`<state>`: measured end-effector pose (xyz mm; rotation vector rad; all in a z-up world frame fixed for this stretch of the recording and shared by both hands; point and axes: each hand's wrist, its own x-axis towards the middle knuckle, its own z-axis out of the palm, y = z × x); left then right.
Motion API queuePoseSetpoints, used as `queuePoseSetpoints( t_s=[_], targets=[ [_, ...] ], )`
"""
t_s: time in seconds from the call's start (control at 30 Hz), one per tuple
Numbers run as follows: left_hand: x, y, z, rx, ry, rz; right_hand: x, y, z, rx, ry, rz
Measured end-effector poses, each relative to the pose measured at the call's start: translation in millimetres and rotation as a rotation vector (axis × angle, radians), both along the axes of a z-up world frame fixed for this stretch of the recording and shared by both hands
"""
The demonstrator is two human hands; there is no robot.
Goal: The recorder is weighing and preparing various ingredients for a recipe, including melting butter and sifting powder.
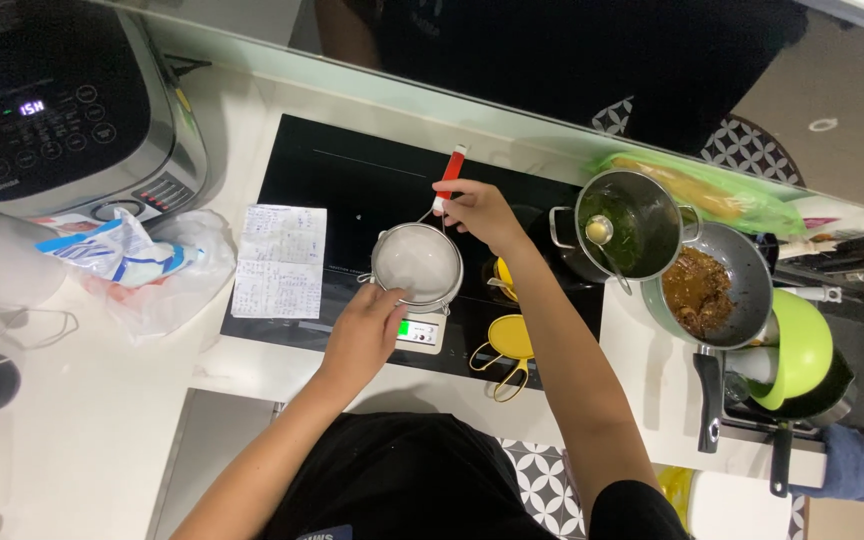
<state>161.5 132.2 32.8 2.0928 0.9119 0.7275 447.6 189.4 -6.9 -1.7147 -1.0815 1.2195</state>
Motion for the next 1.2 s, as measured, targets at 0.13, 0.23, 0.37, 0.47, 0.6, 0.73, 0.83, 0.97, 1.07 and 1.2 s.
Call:
queuePoseSetpoints(
  t_s=[0.13,0.23,0.37,0.47,0.6,0.73,0.83,0.97,1.07,1.2],
  targets=[
    [-3.4,2.4,14.9,-0.051,-0.047,0.024,-1.3,-10.6,18.3,0.044,0.110,-0.096],
    [-8.9,3.9,19.6,-0.151,-0.048,0.004,-3.5,-20.7,27.1,0.044,0.034,-0.065],
    [-14.9,8.9,8.3,-0.117,-0.025,0.010,-5.7,-34.0,26.7,-0.037,-0.123,0.002],
    [-15.2,15.7,0.4,0.000,-0.018,-0.005,-4.9,-39.4,27.7,-0.085,-0.205,0.003],
    [-10.3,22.4,7.9,0.066,0.132,-0.037,-3.7,-41.5,38.5,-0.124,-0.284,-0.018],
    [-9.1,23.2,-1.3,0.018,0.272,-0.089,3.1,-40.2,32.9,-0.138,-0.297,-0.042],
    [-10.2,21.0,-4.9,0.059,0.289,-0.101,8.8,-38.9,17.8,-0.112,-0.228,-0.085],
    [-11.0,19.3,-0.3,0.032,0.302,-0.109,17.0,-33.5,-10.6,0.044,-0.103,-0.152],
    [-12.5,16.3,-7.4,0.035,0.260,-0.083,19.5,-31.4,-25.3,0.091,0.026,-0.215],
    [-9.1,17.8,-8.5,-0.162,0.091,0.022,16.0,-34.0,-16.2,0.122,0.177,-0.301]
  ],
)
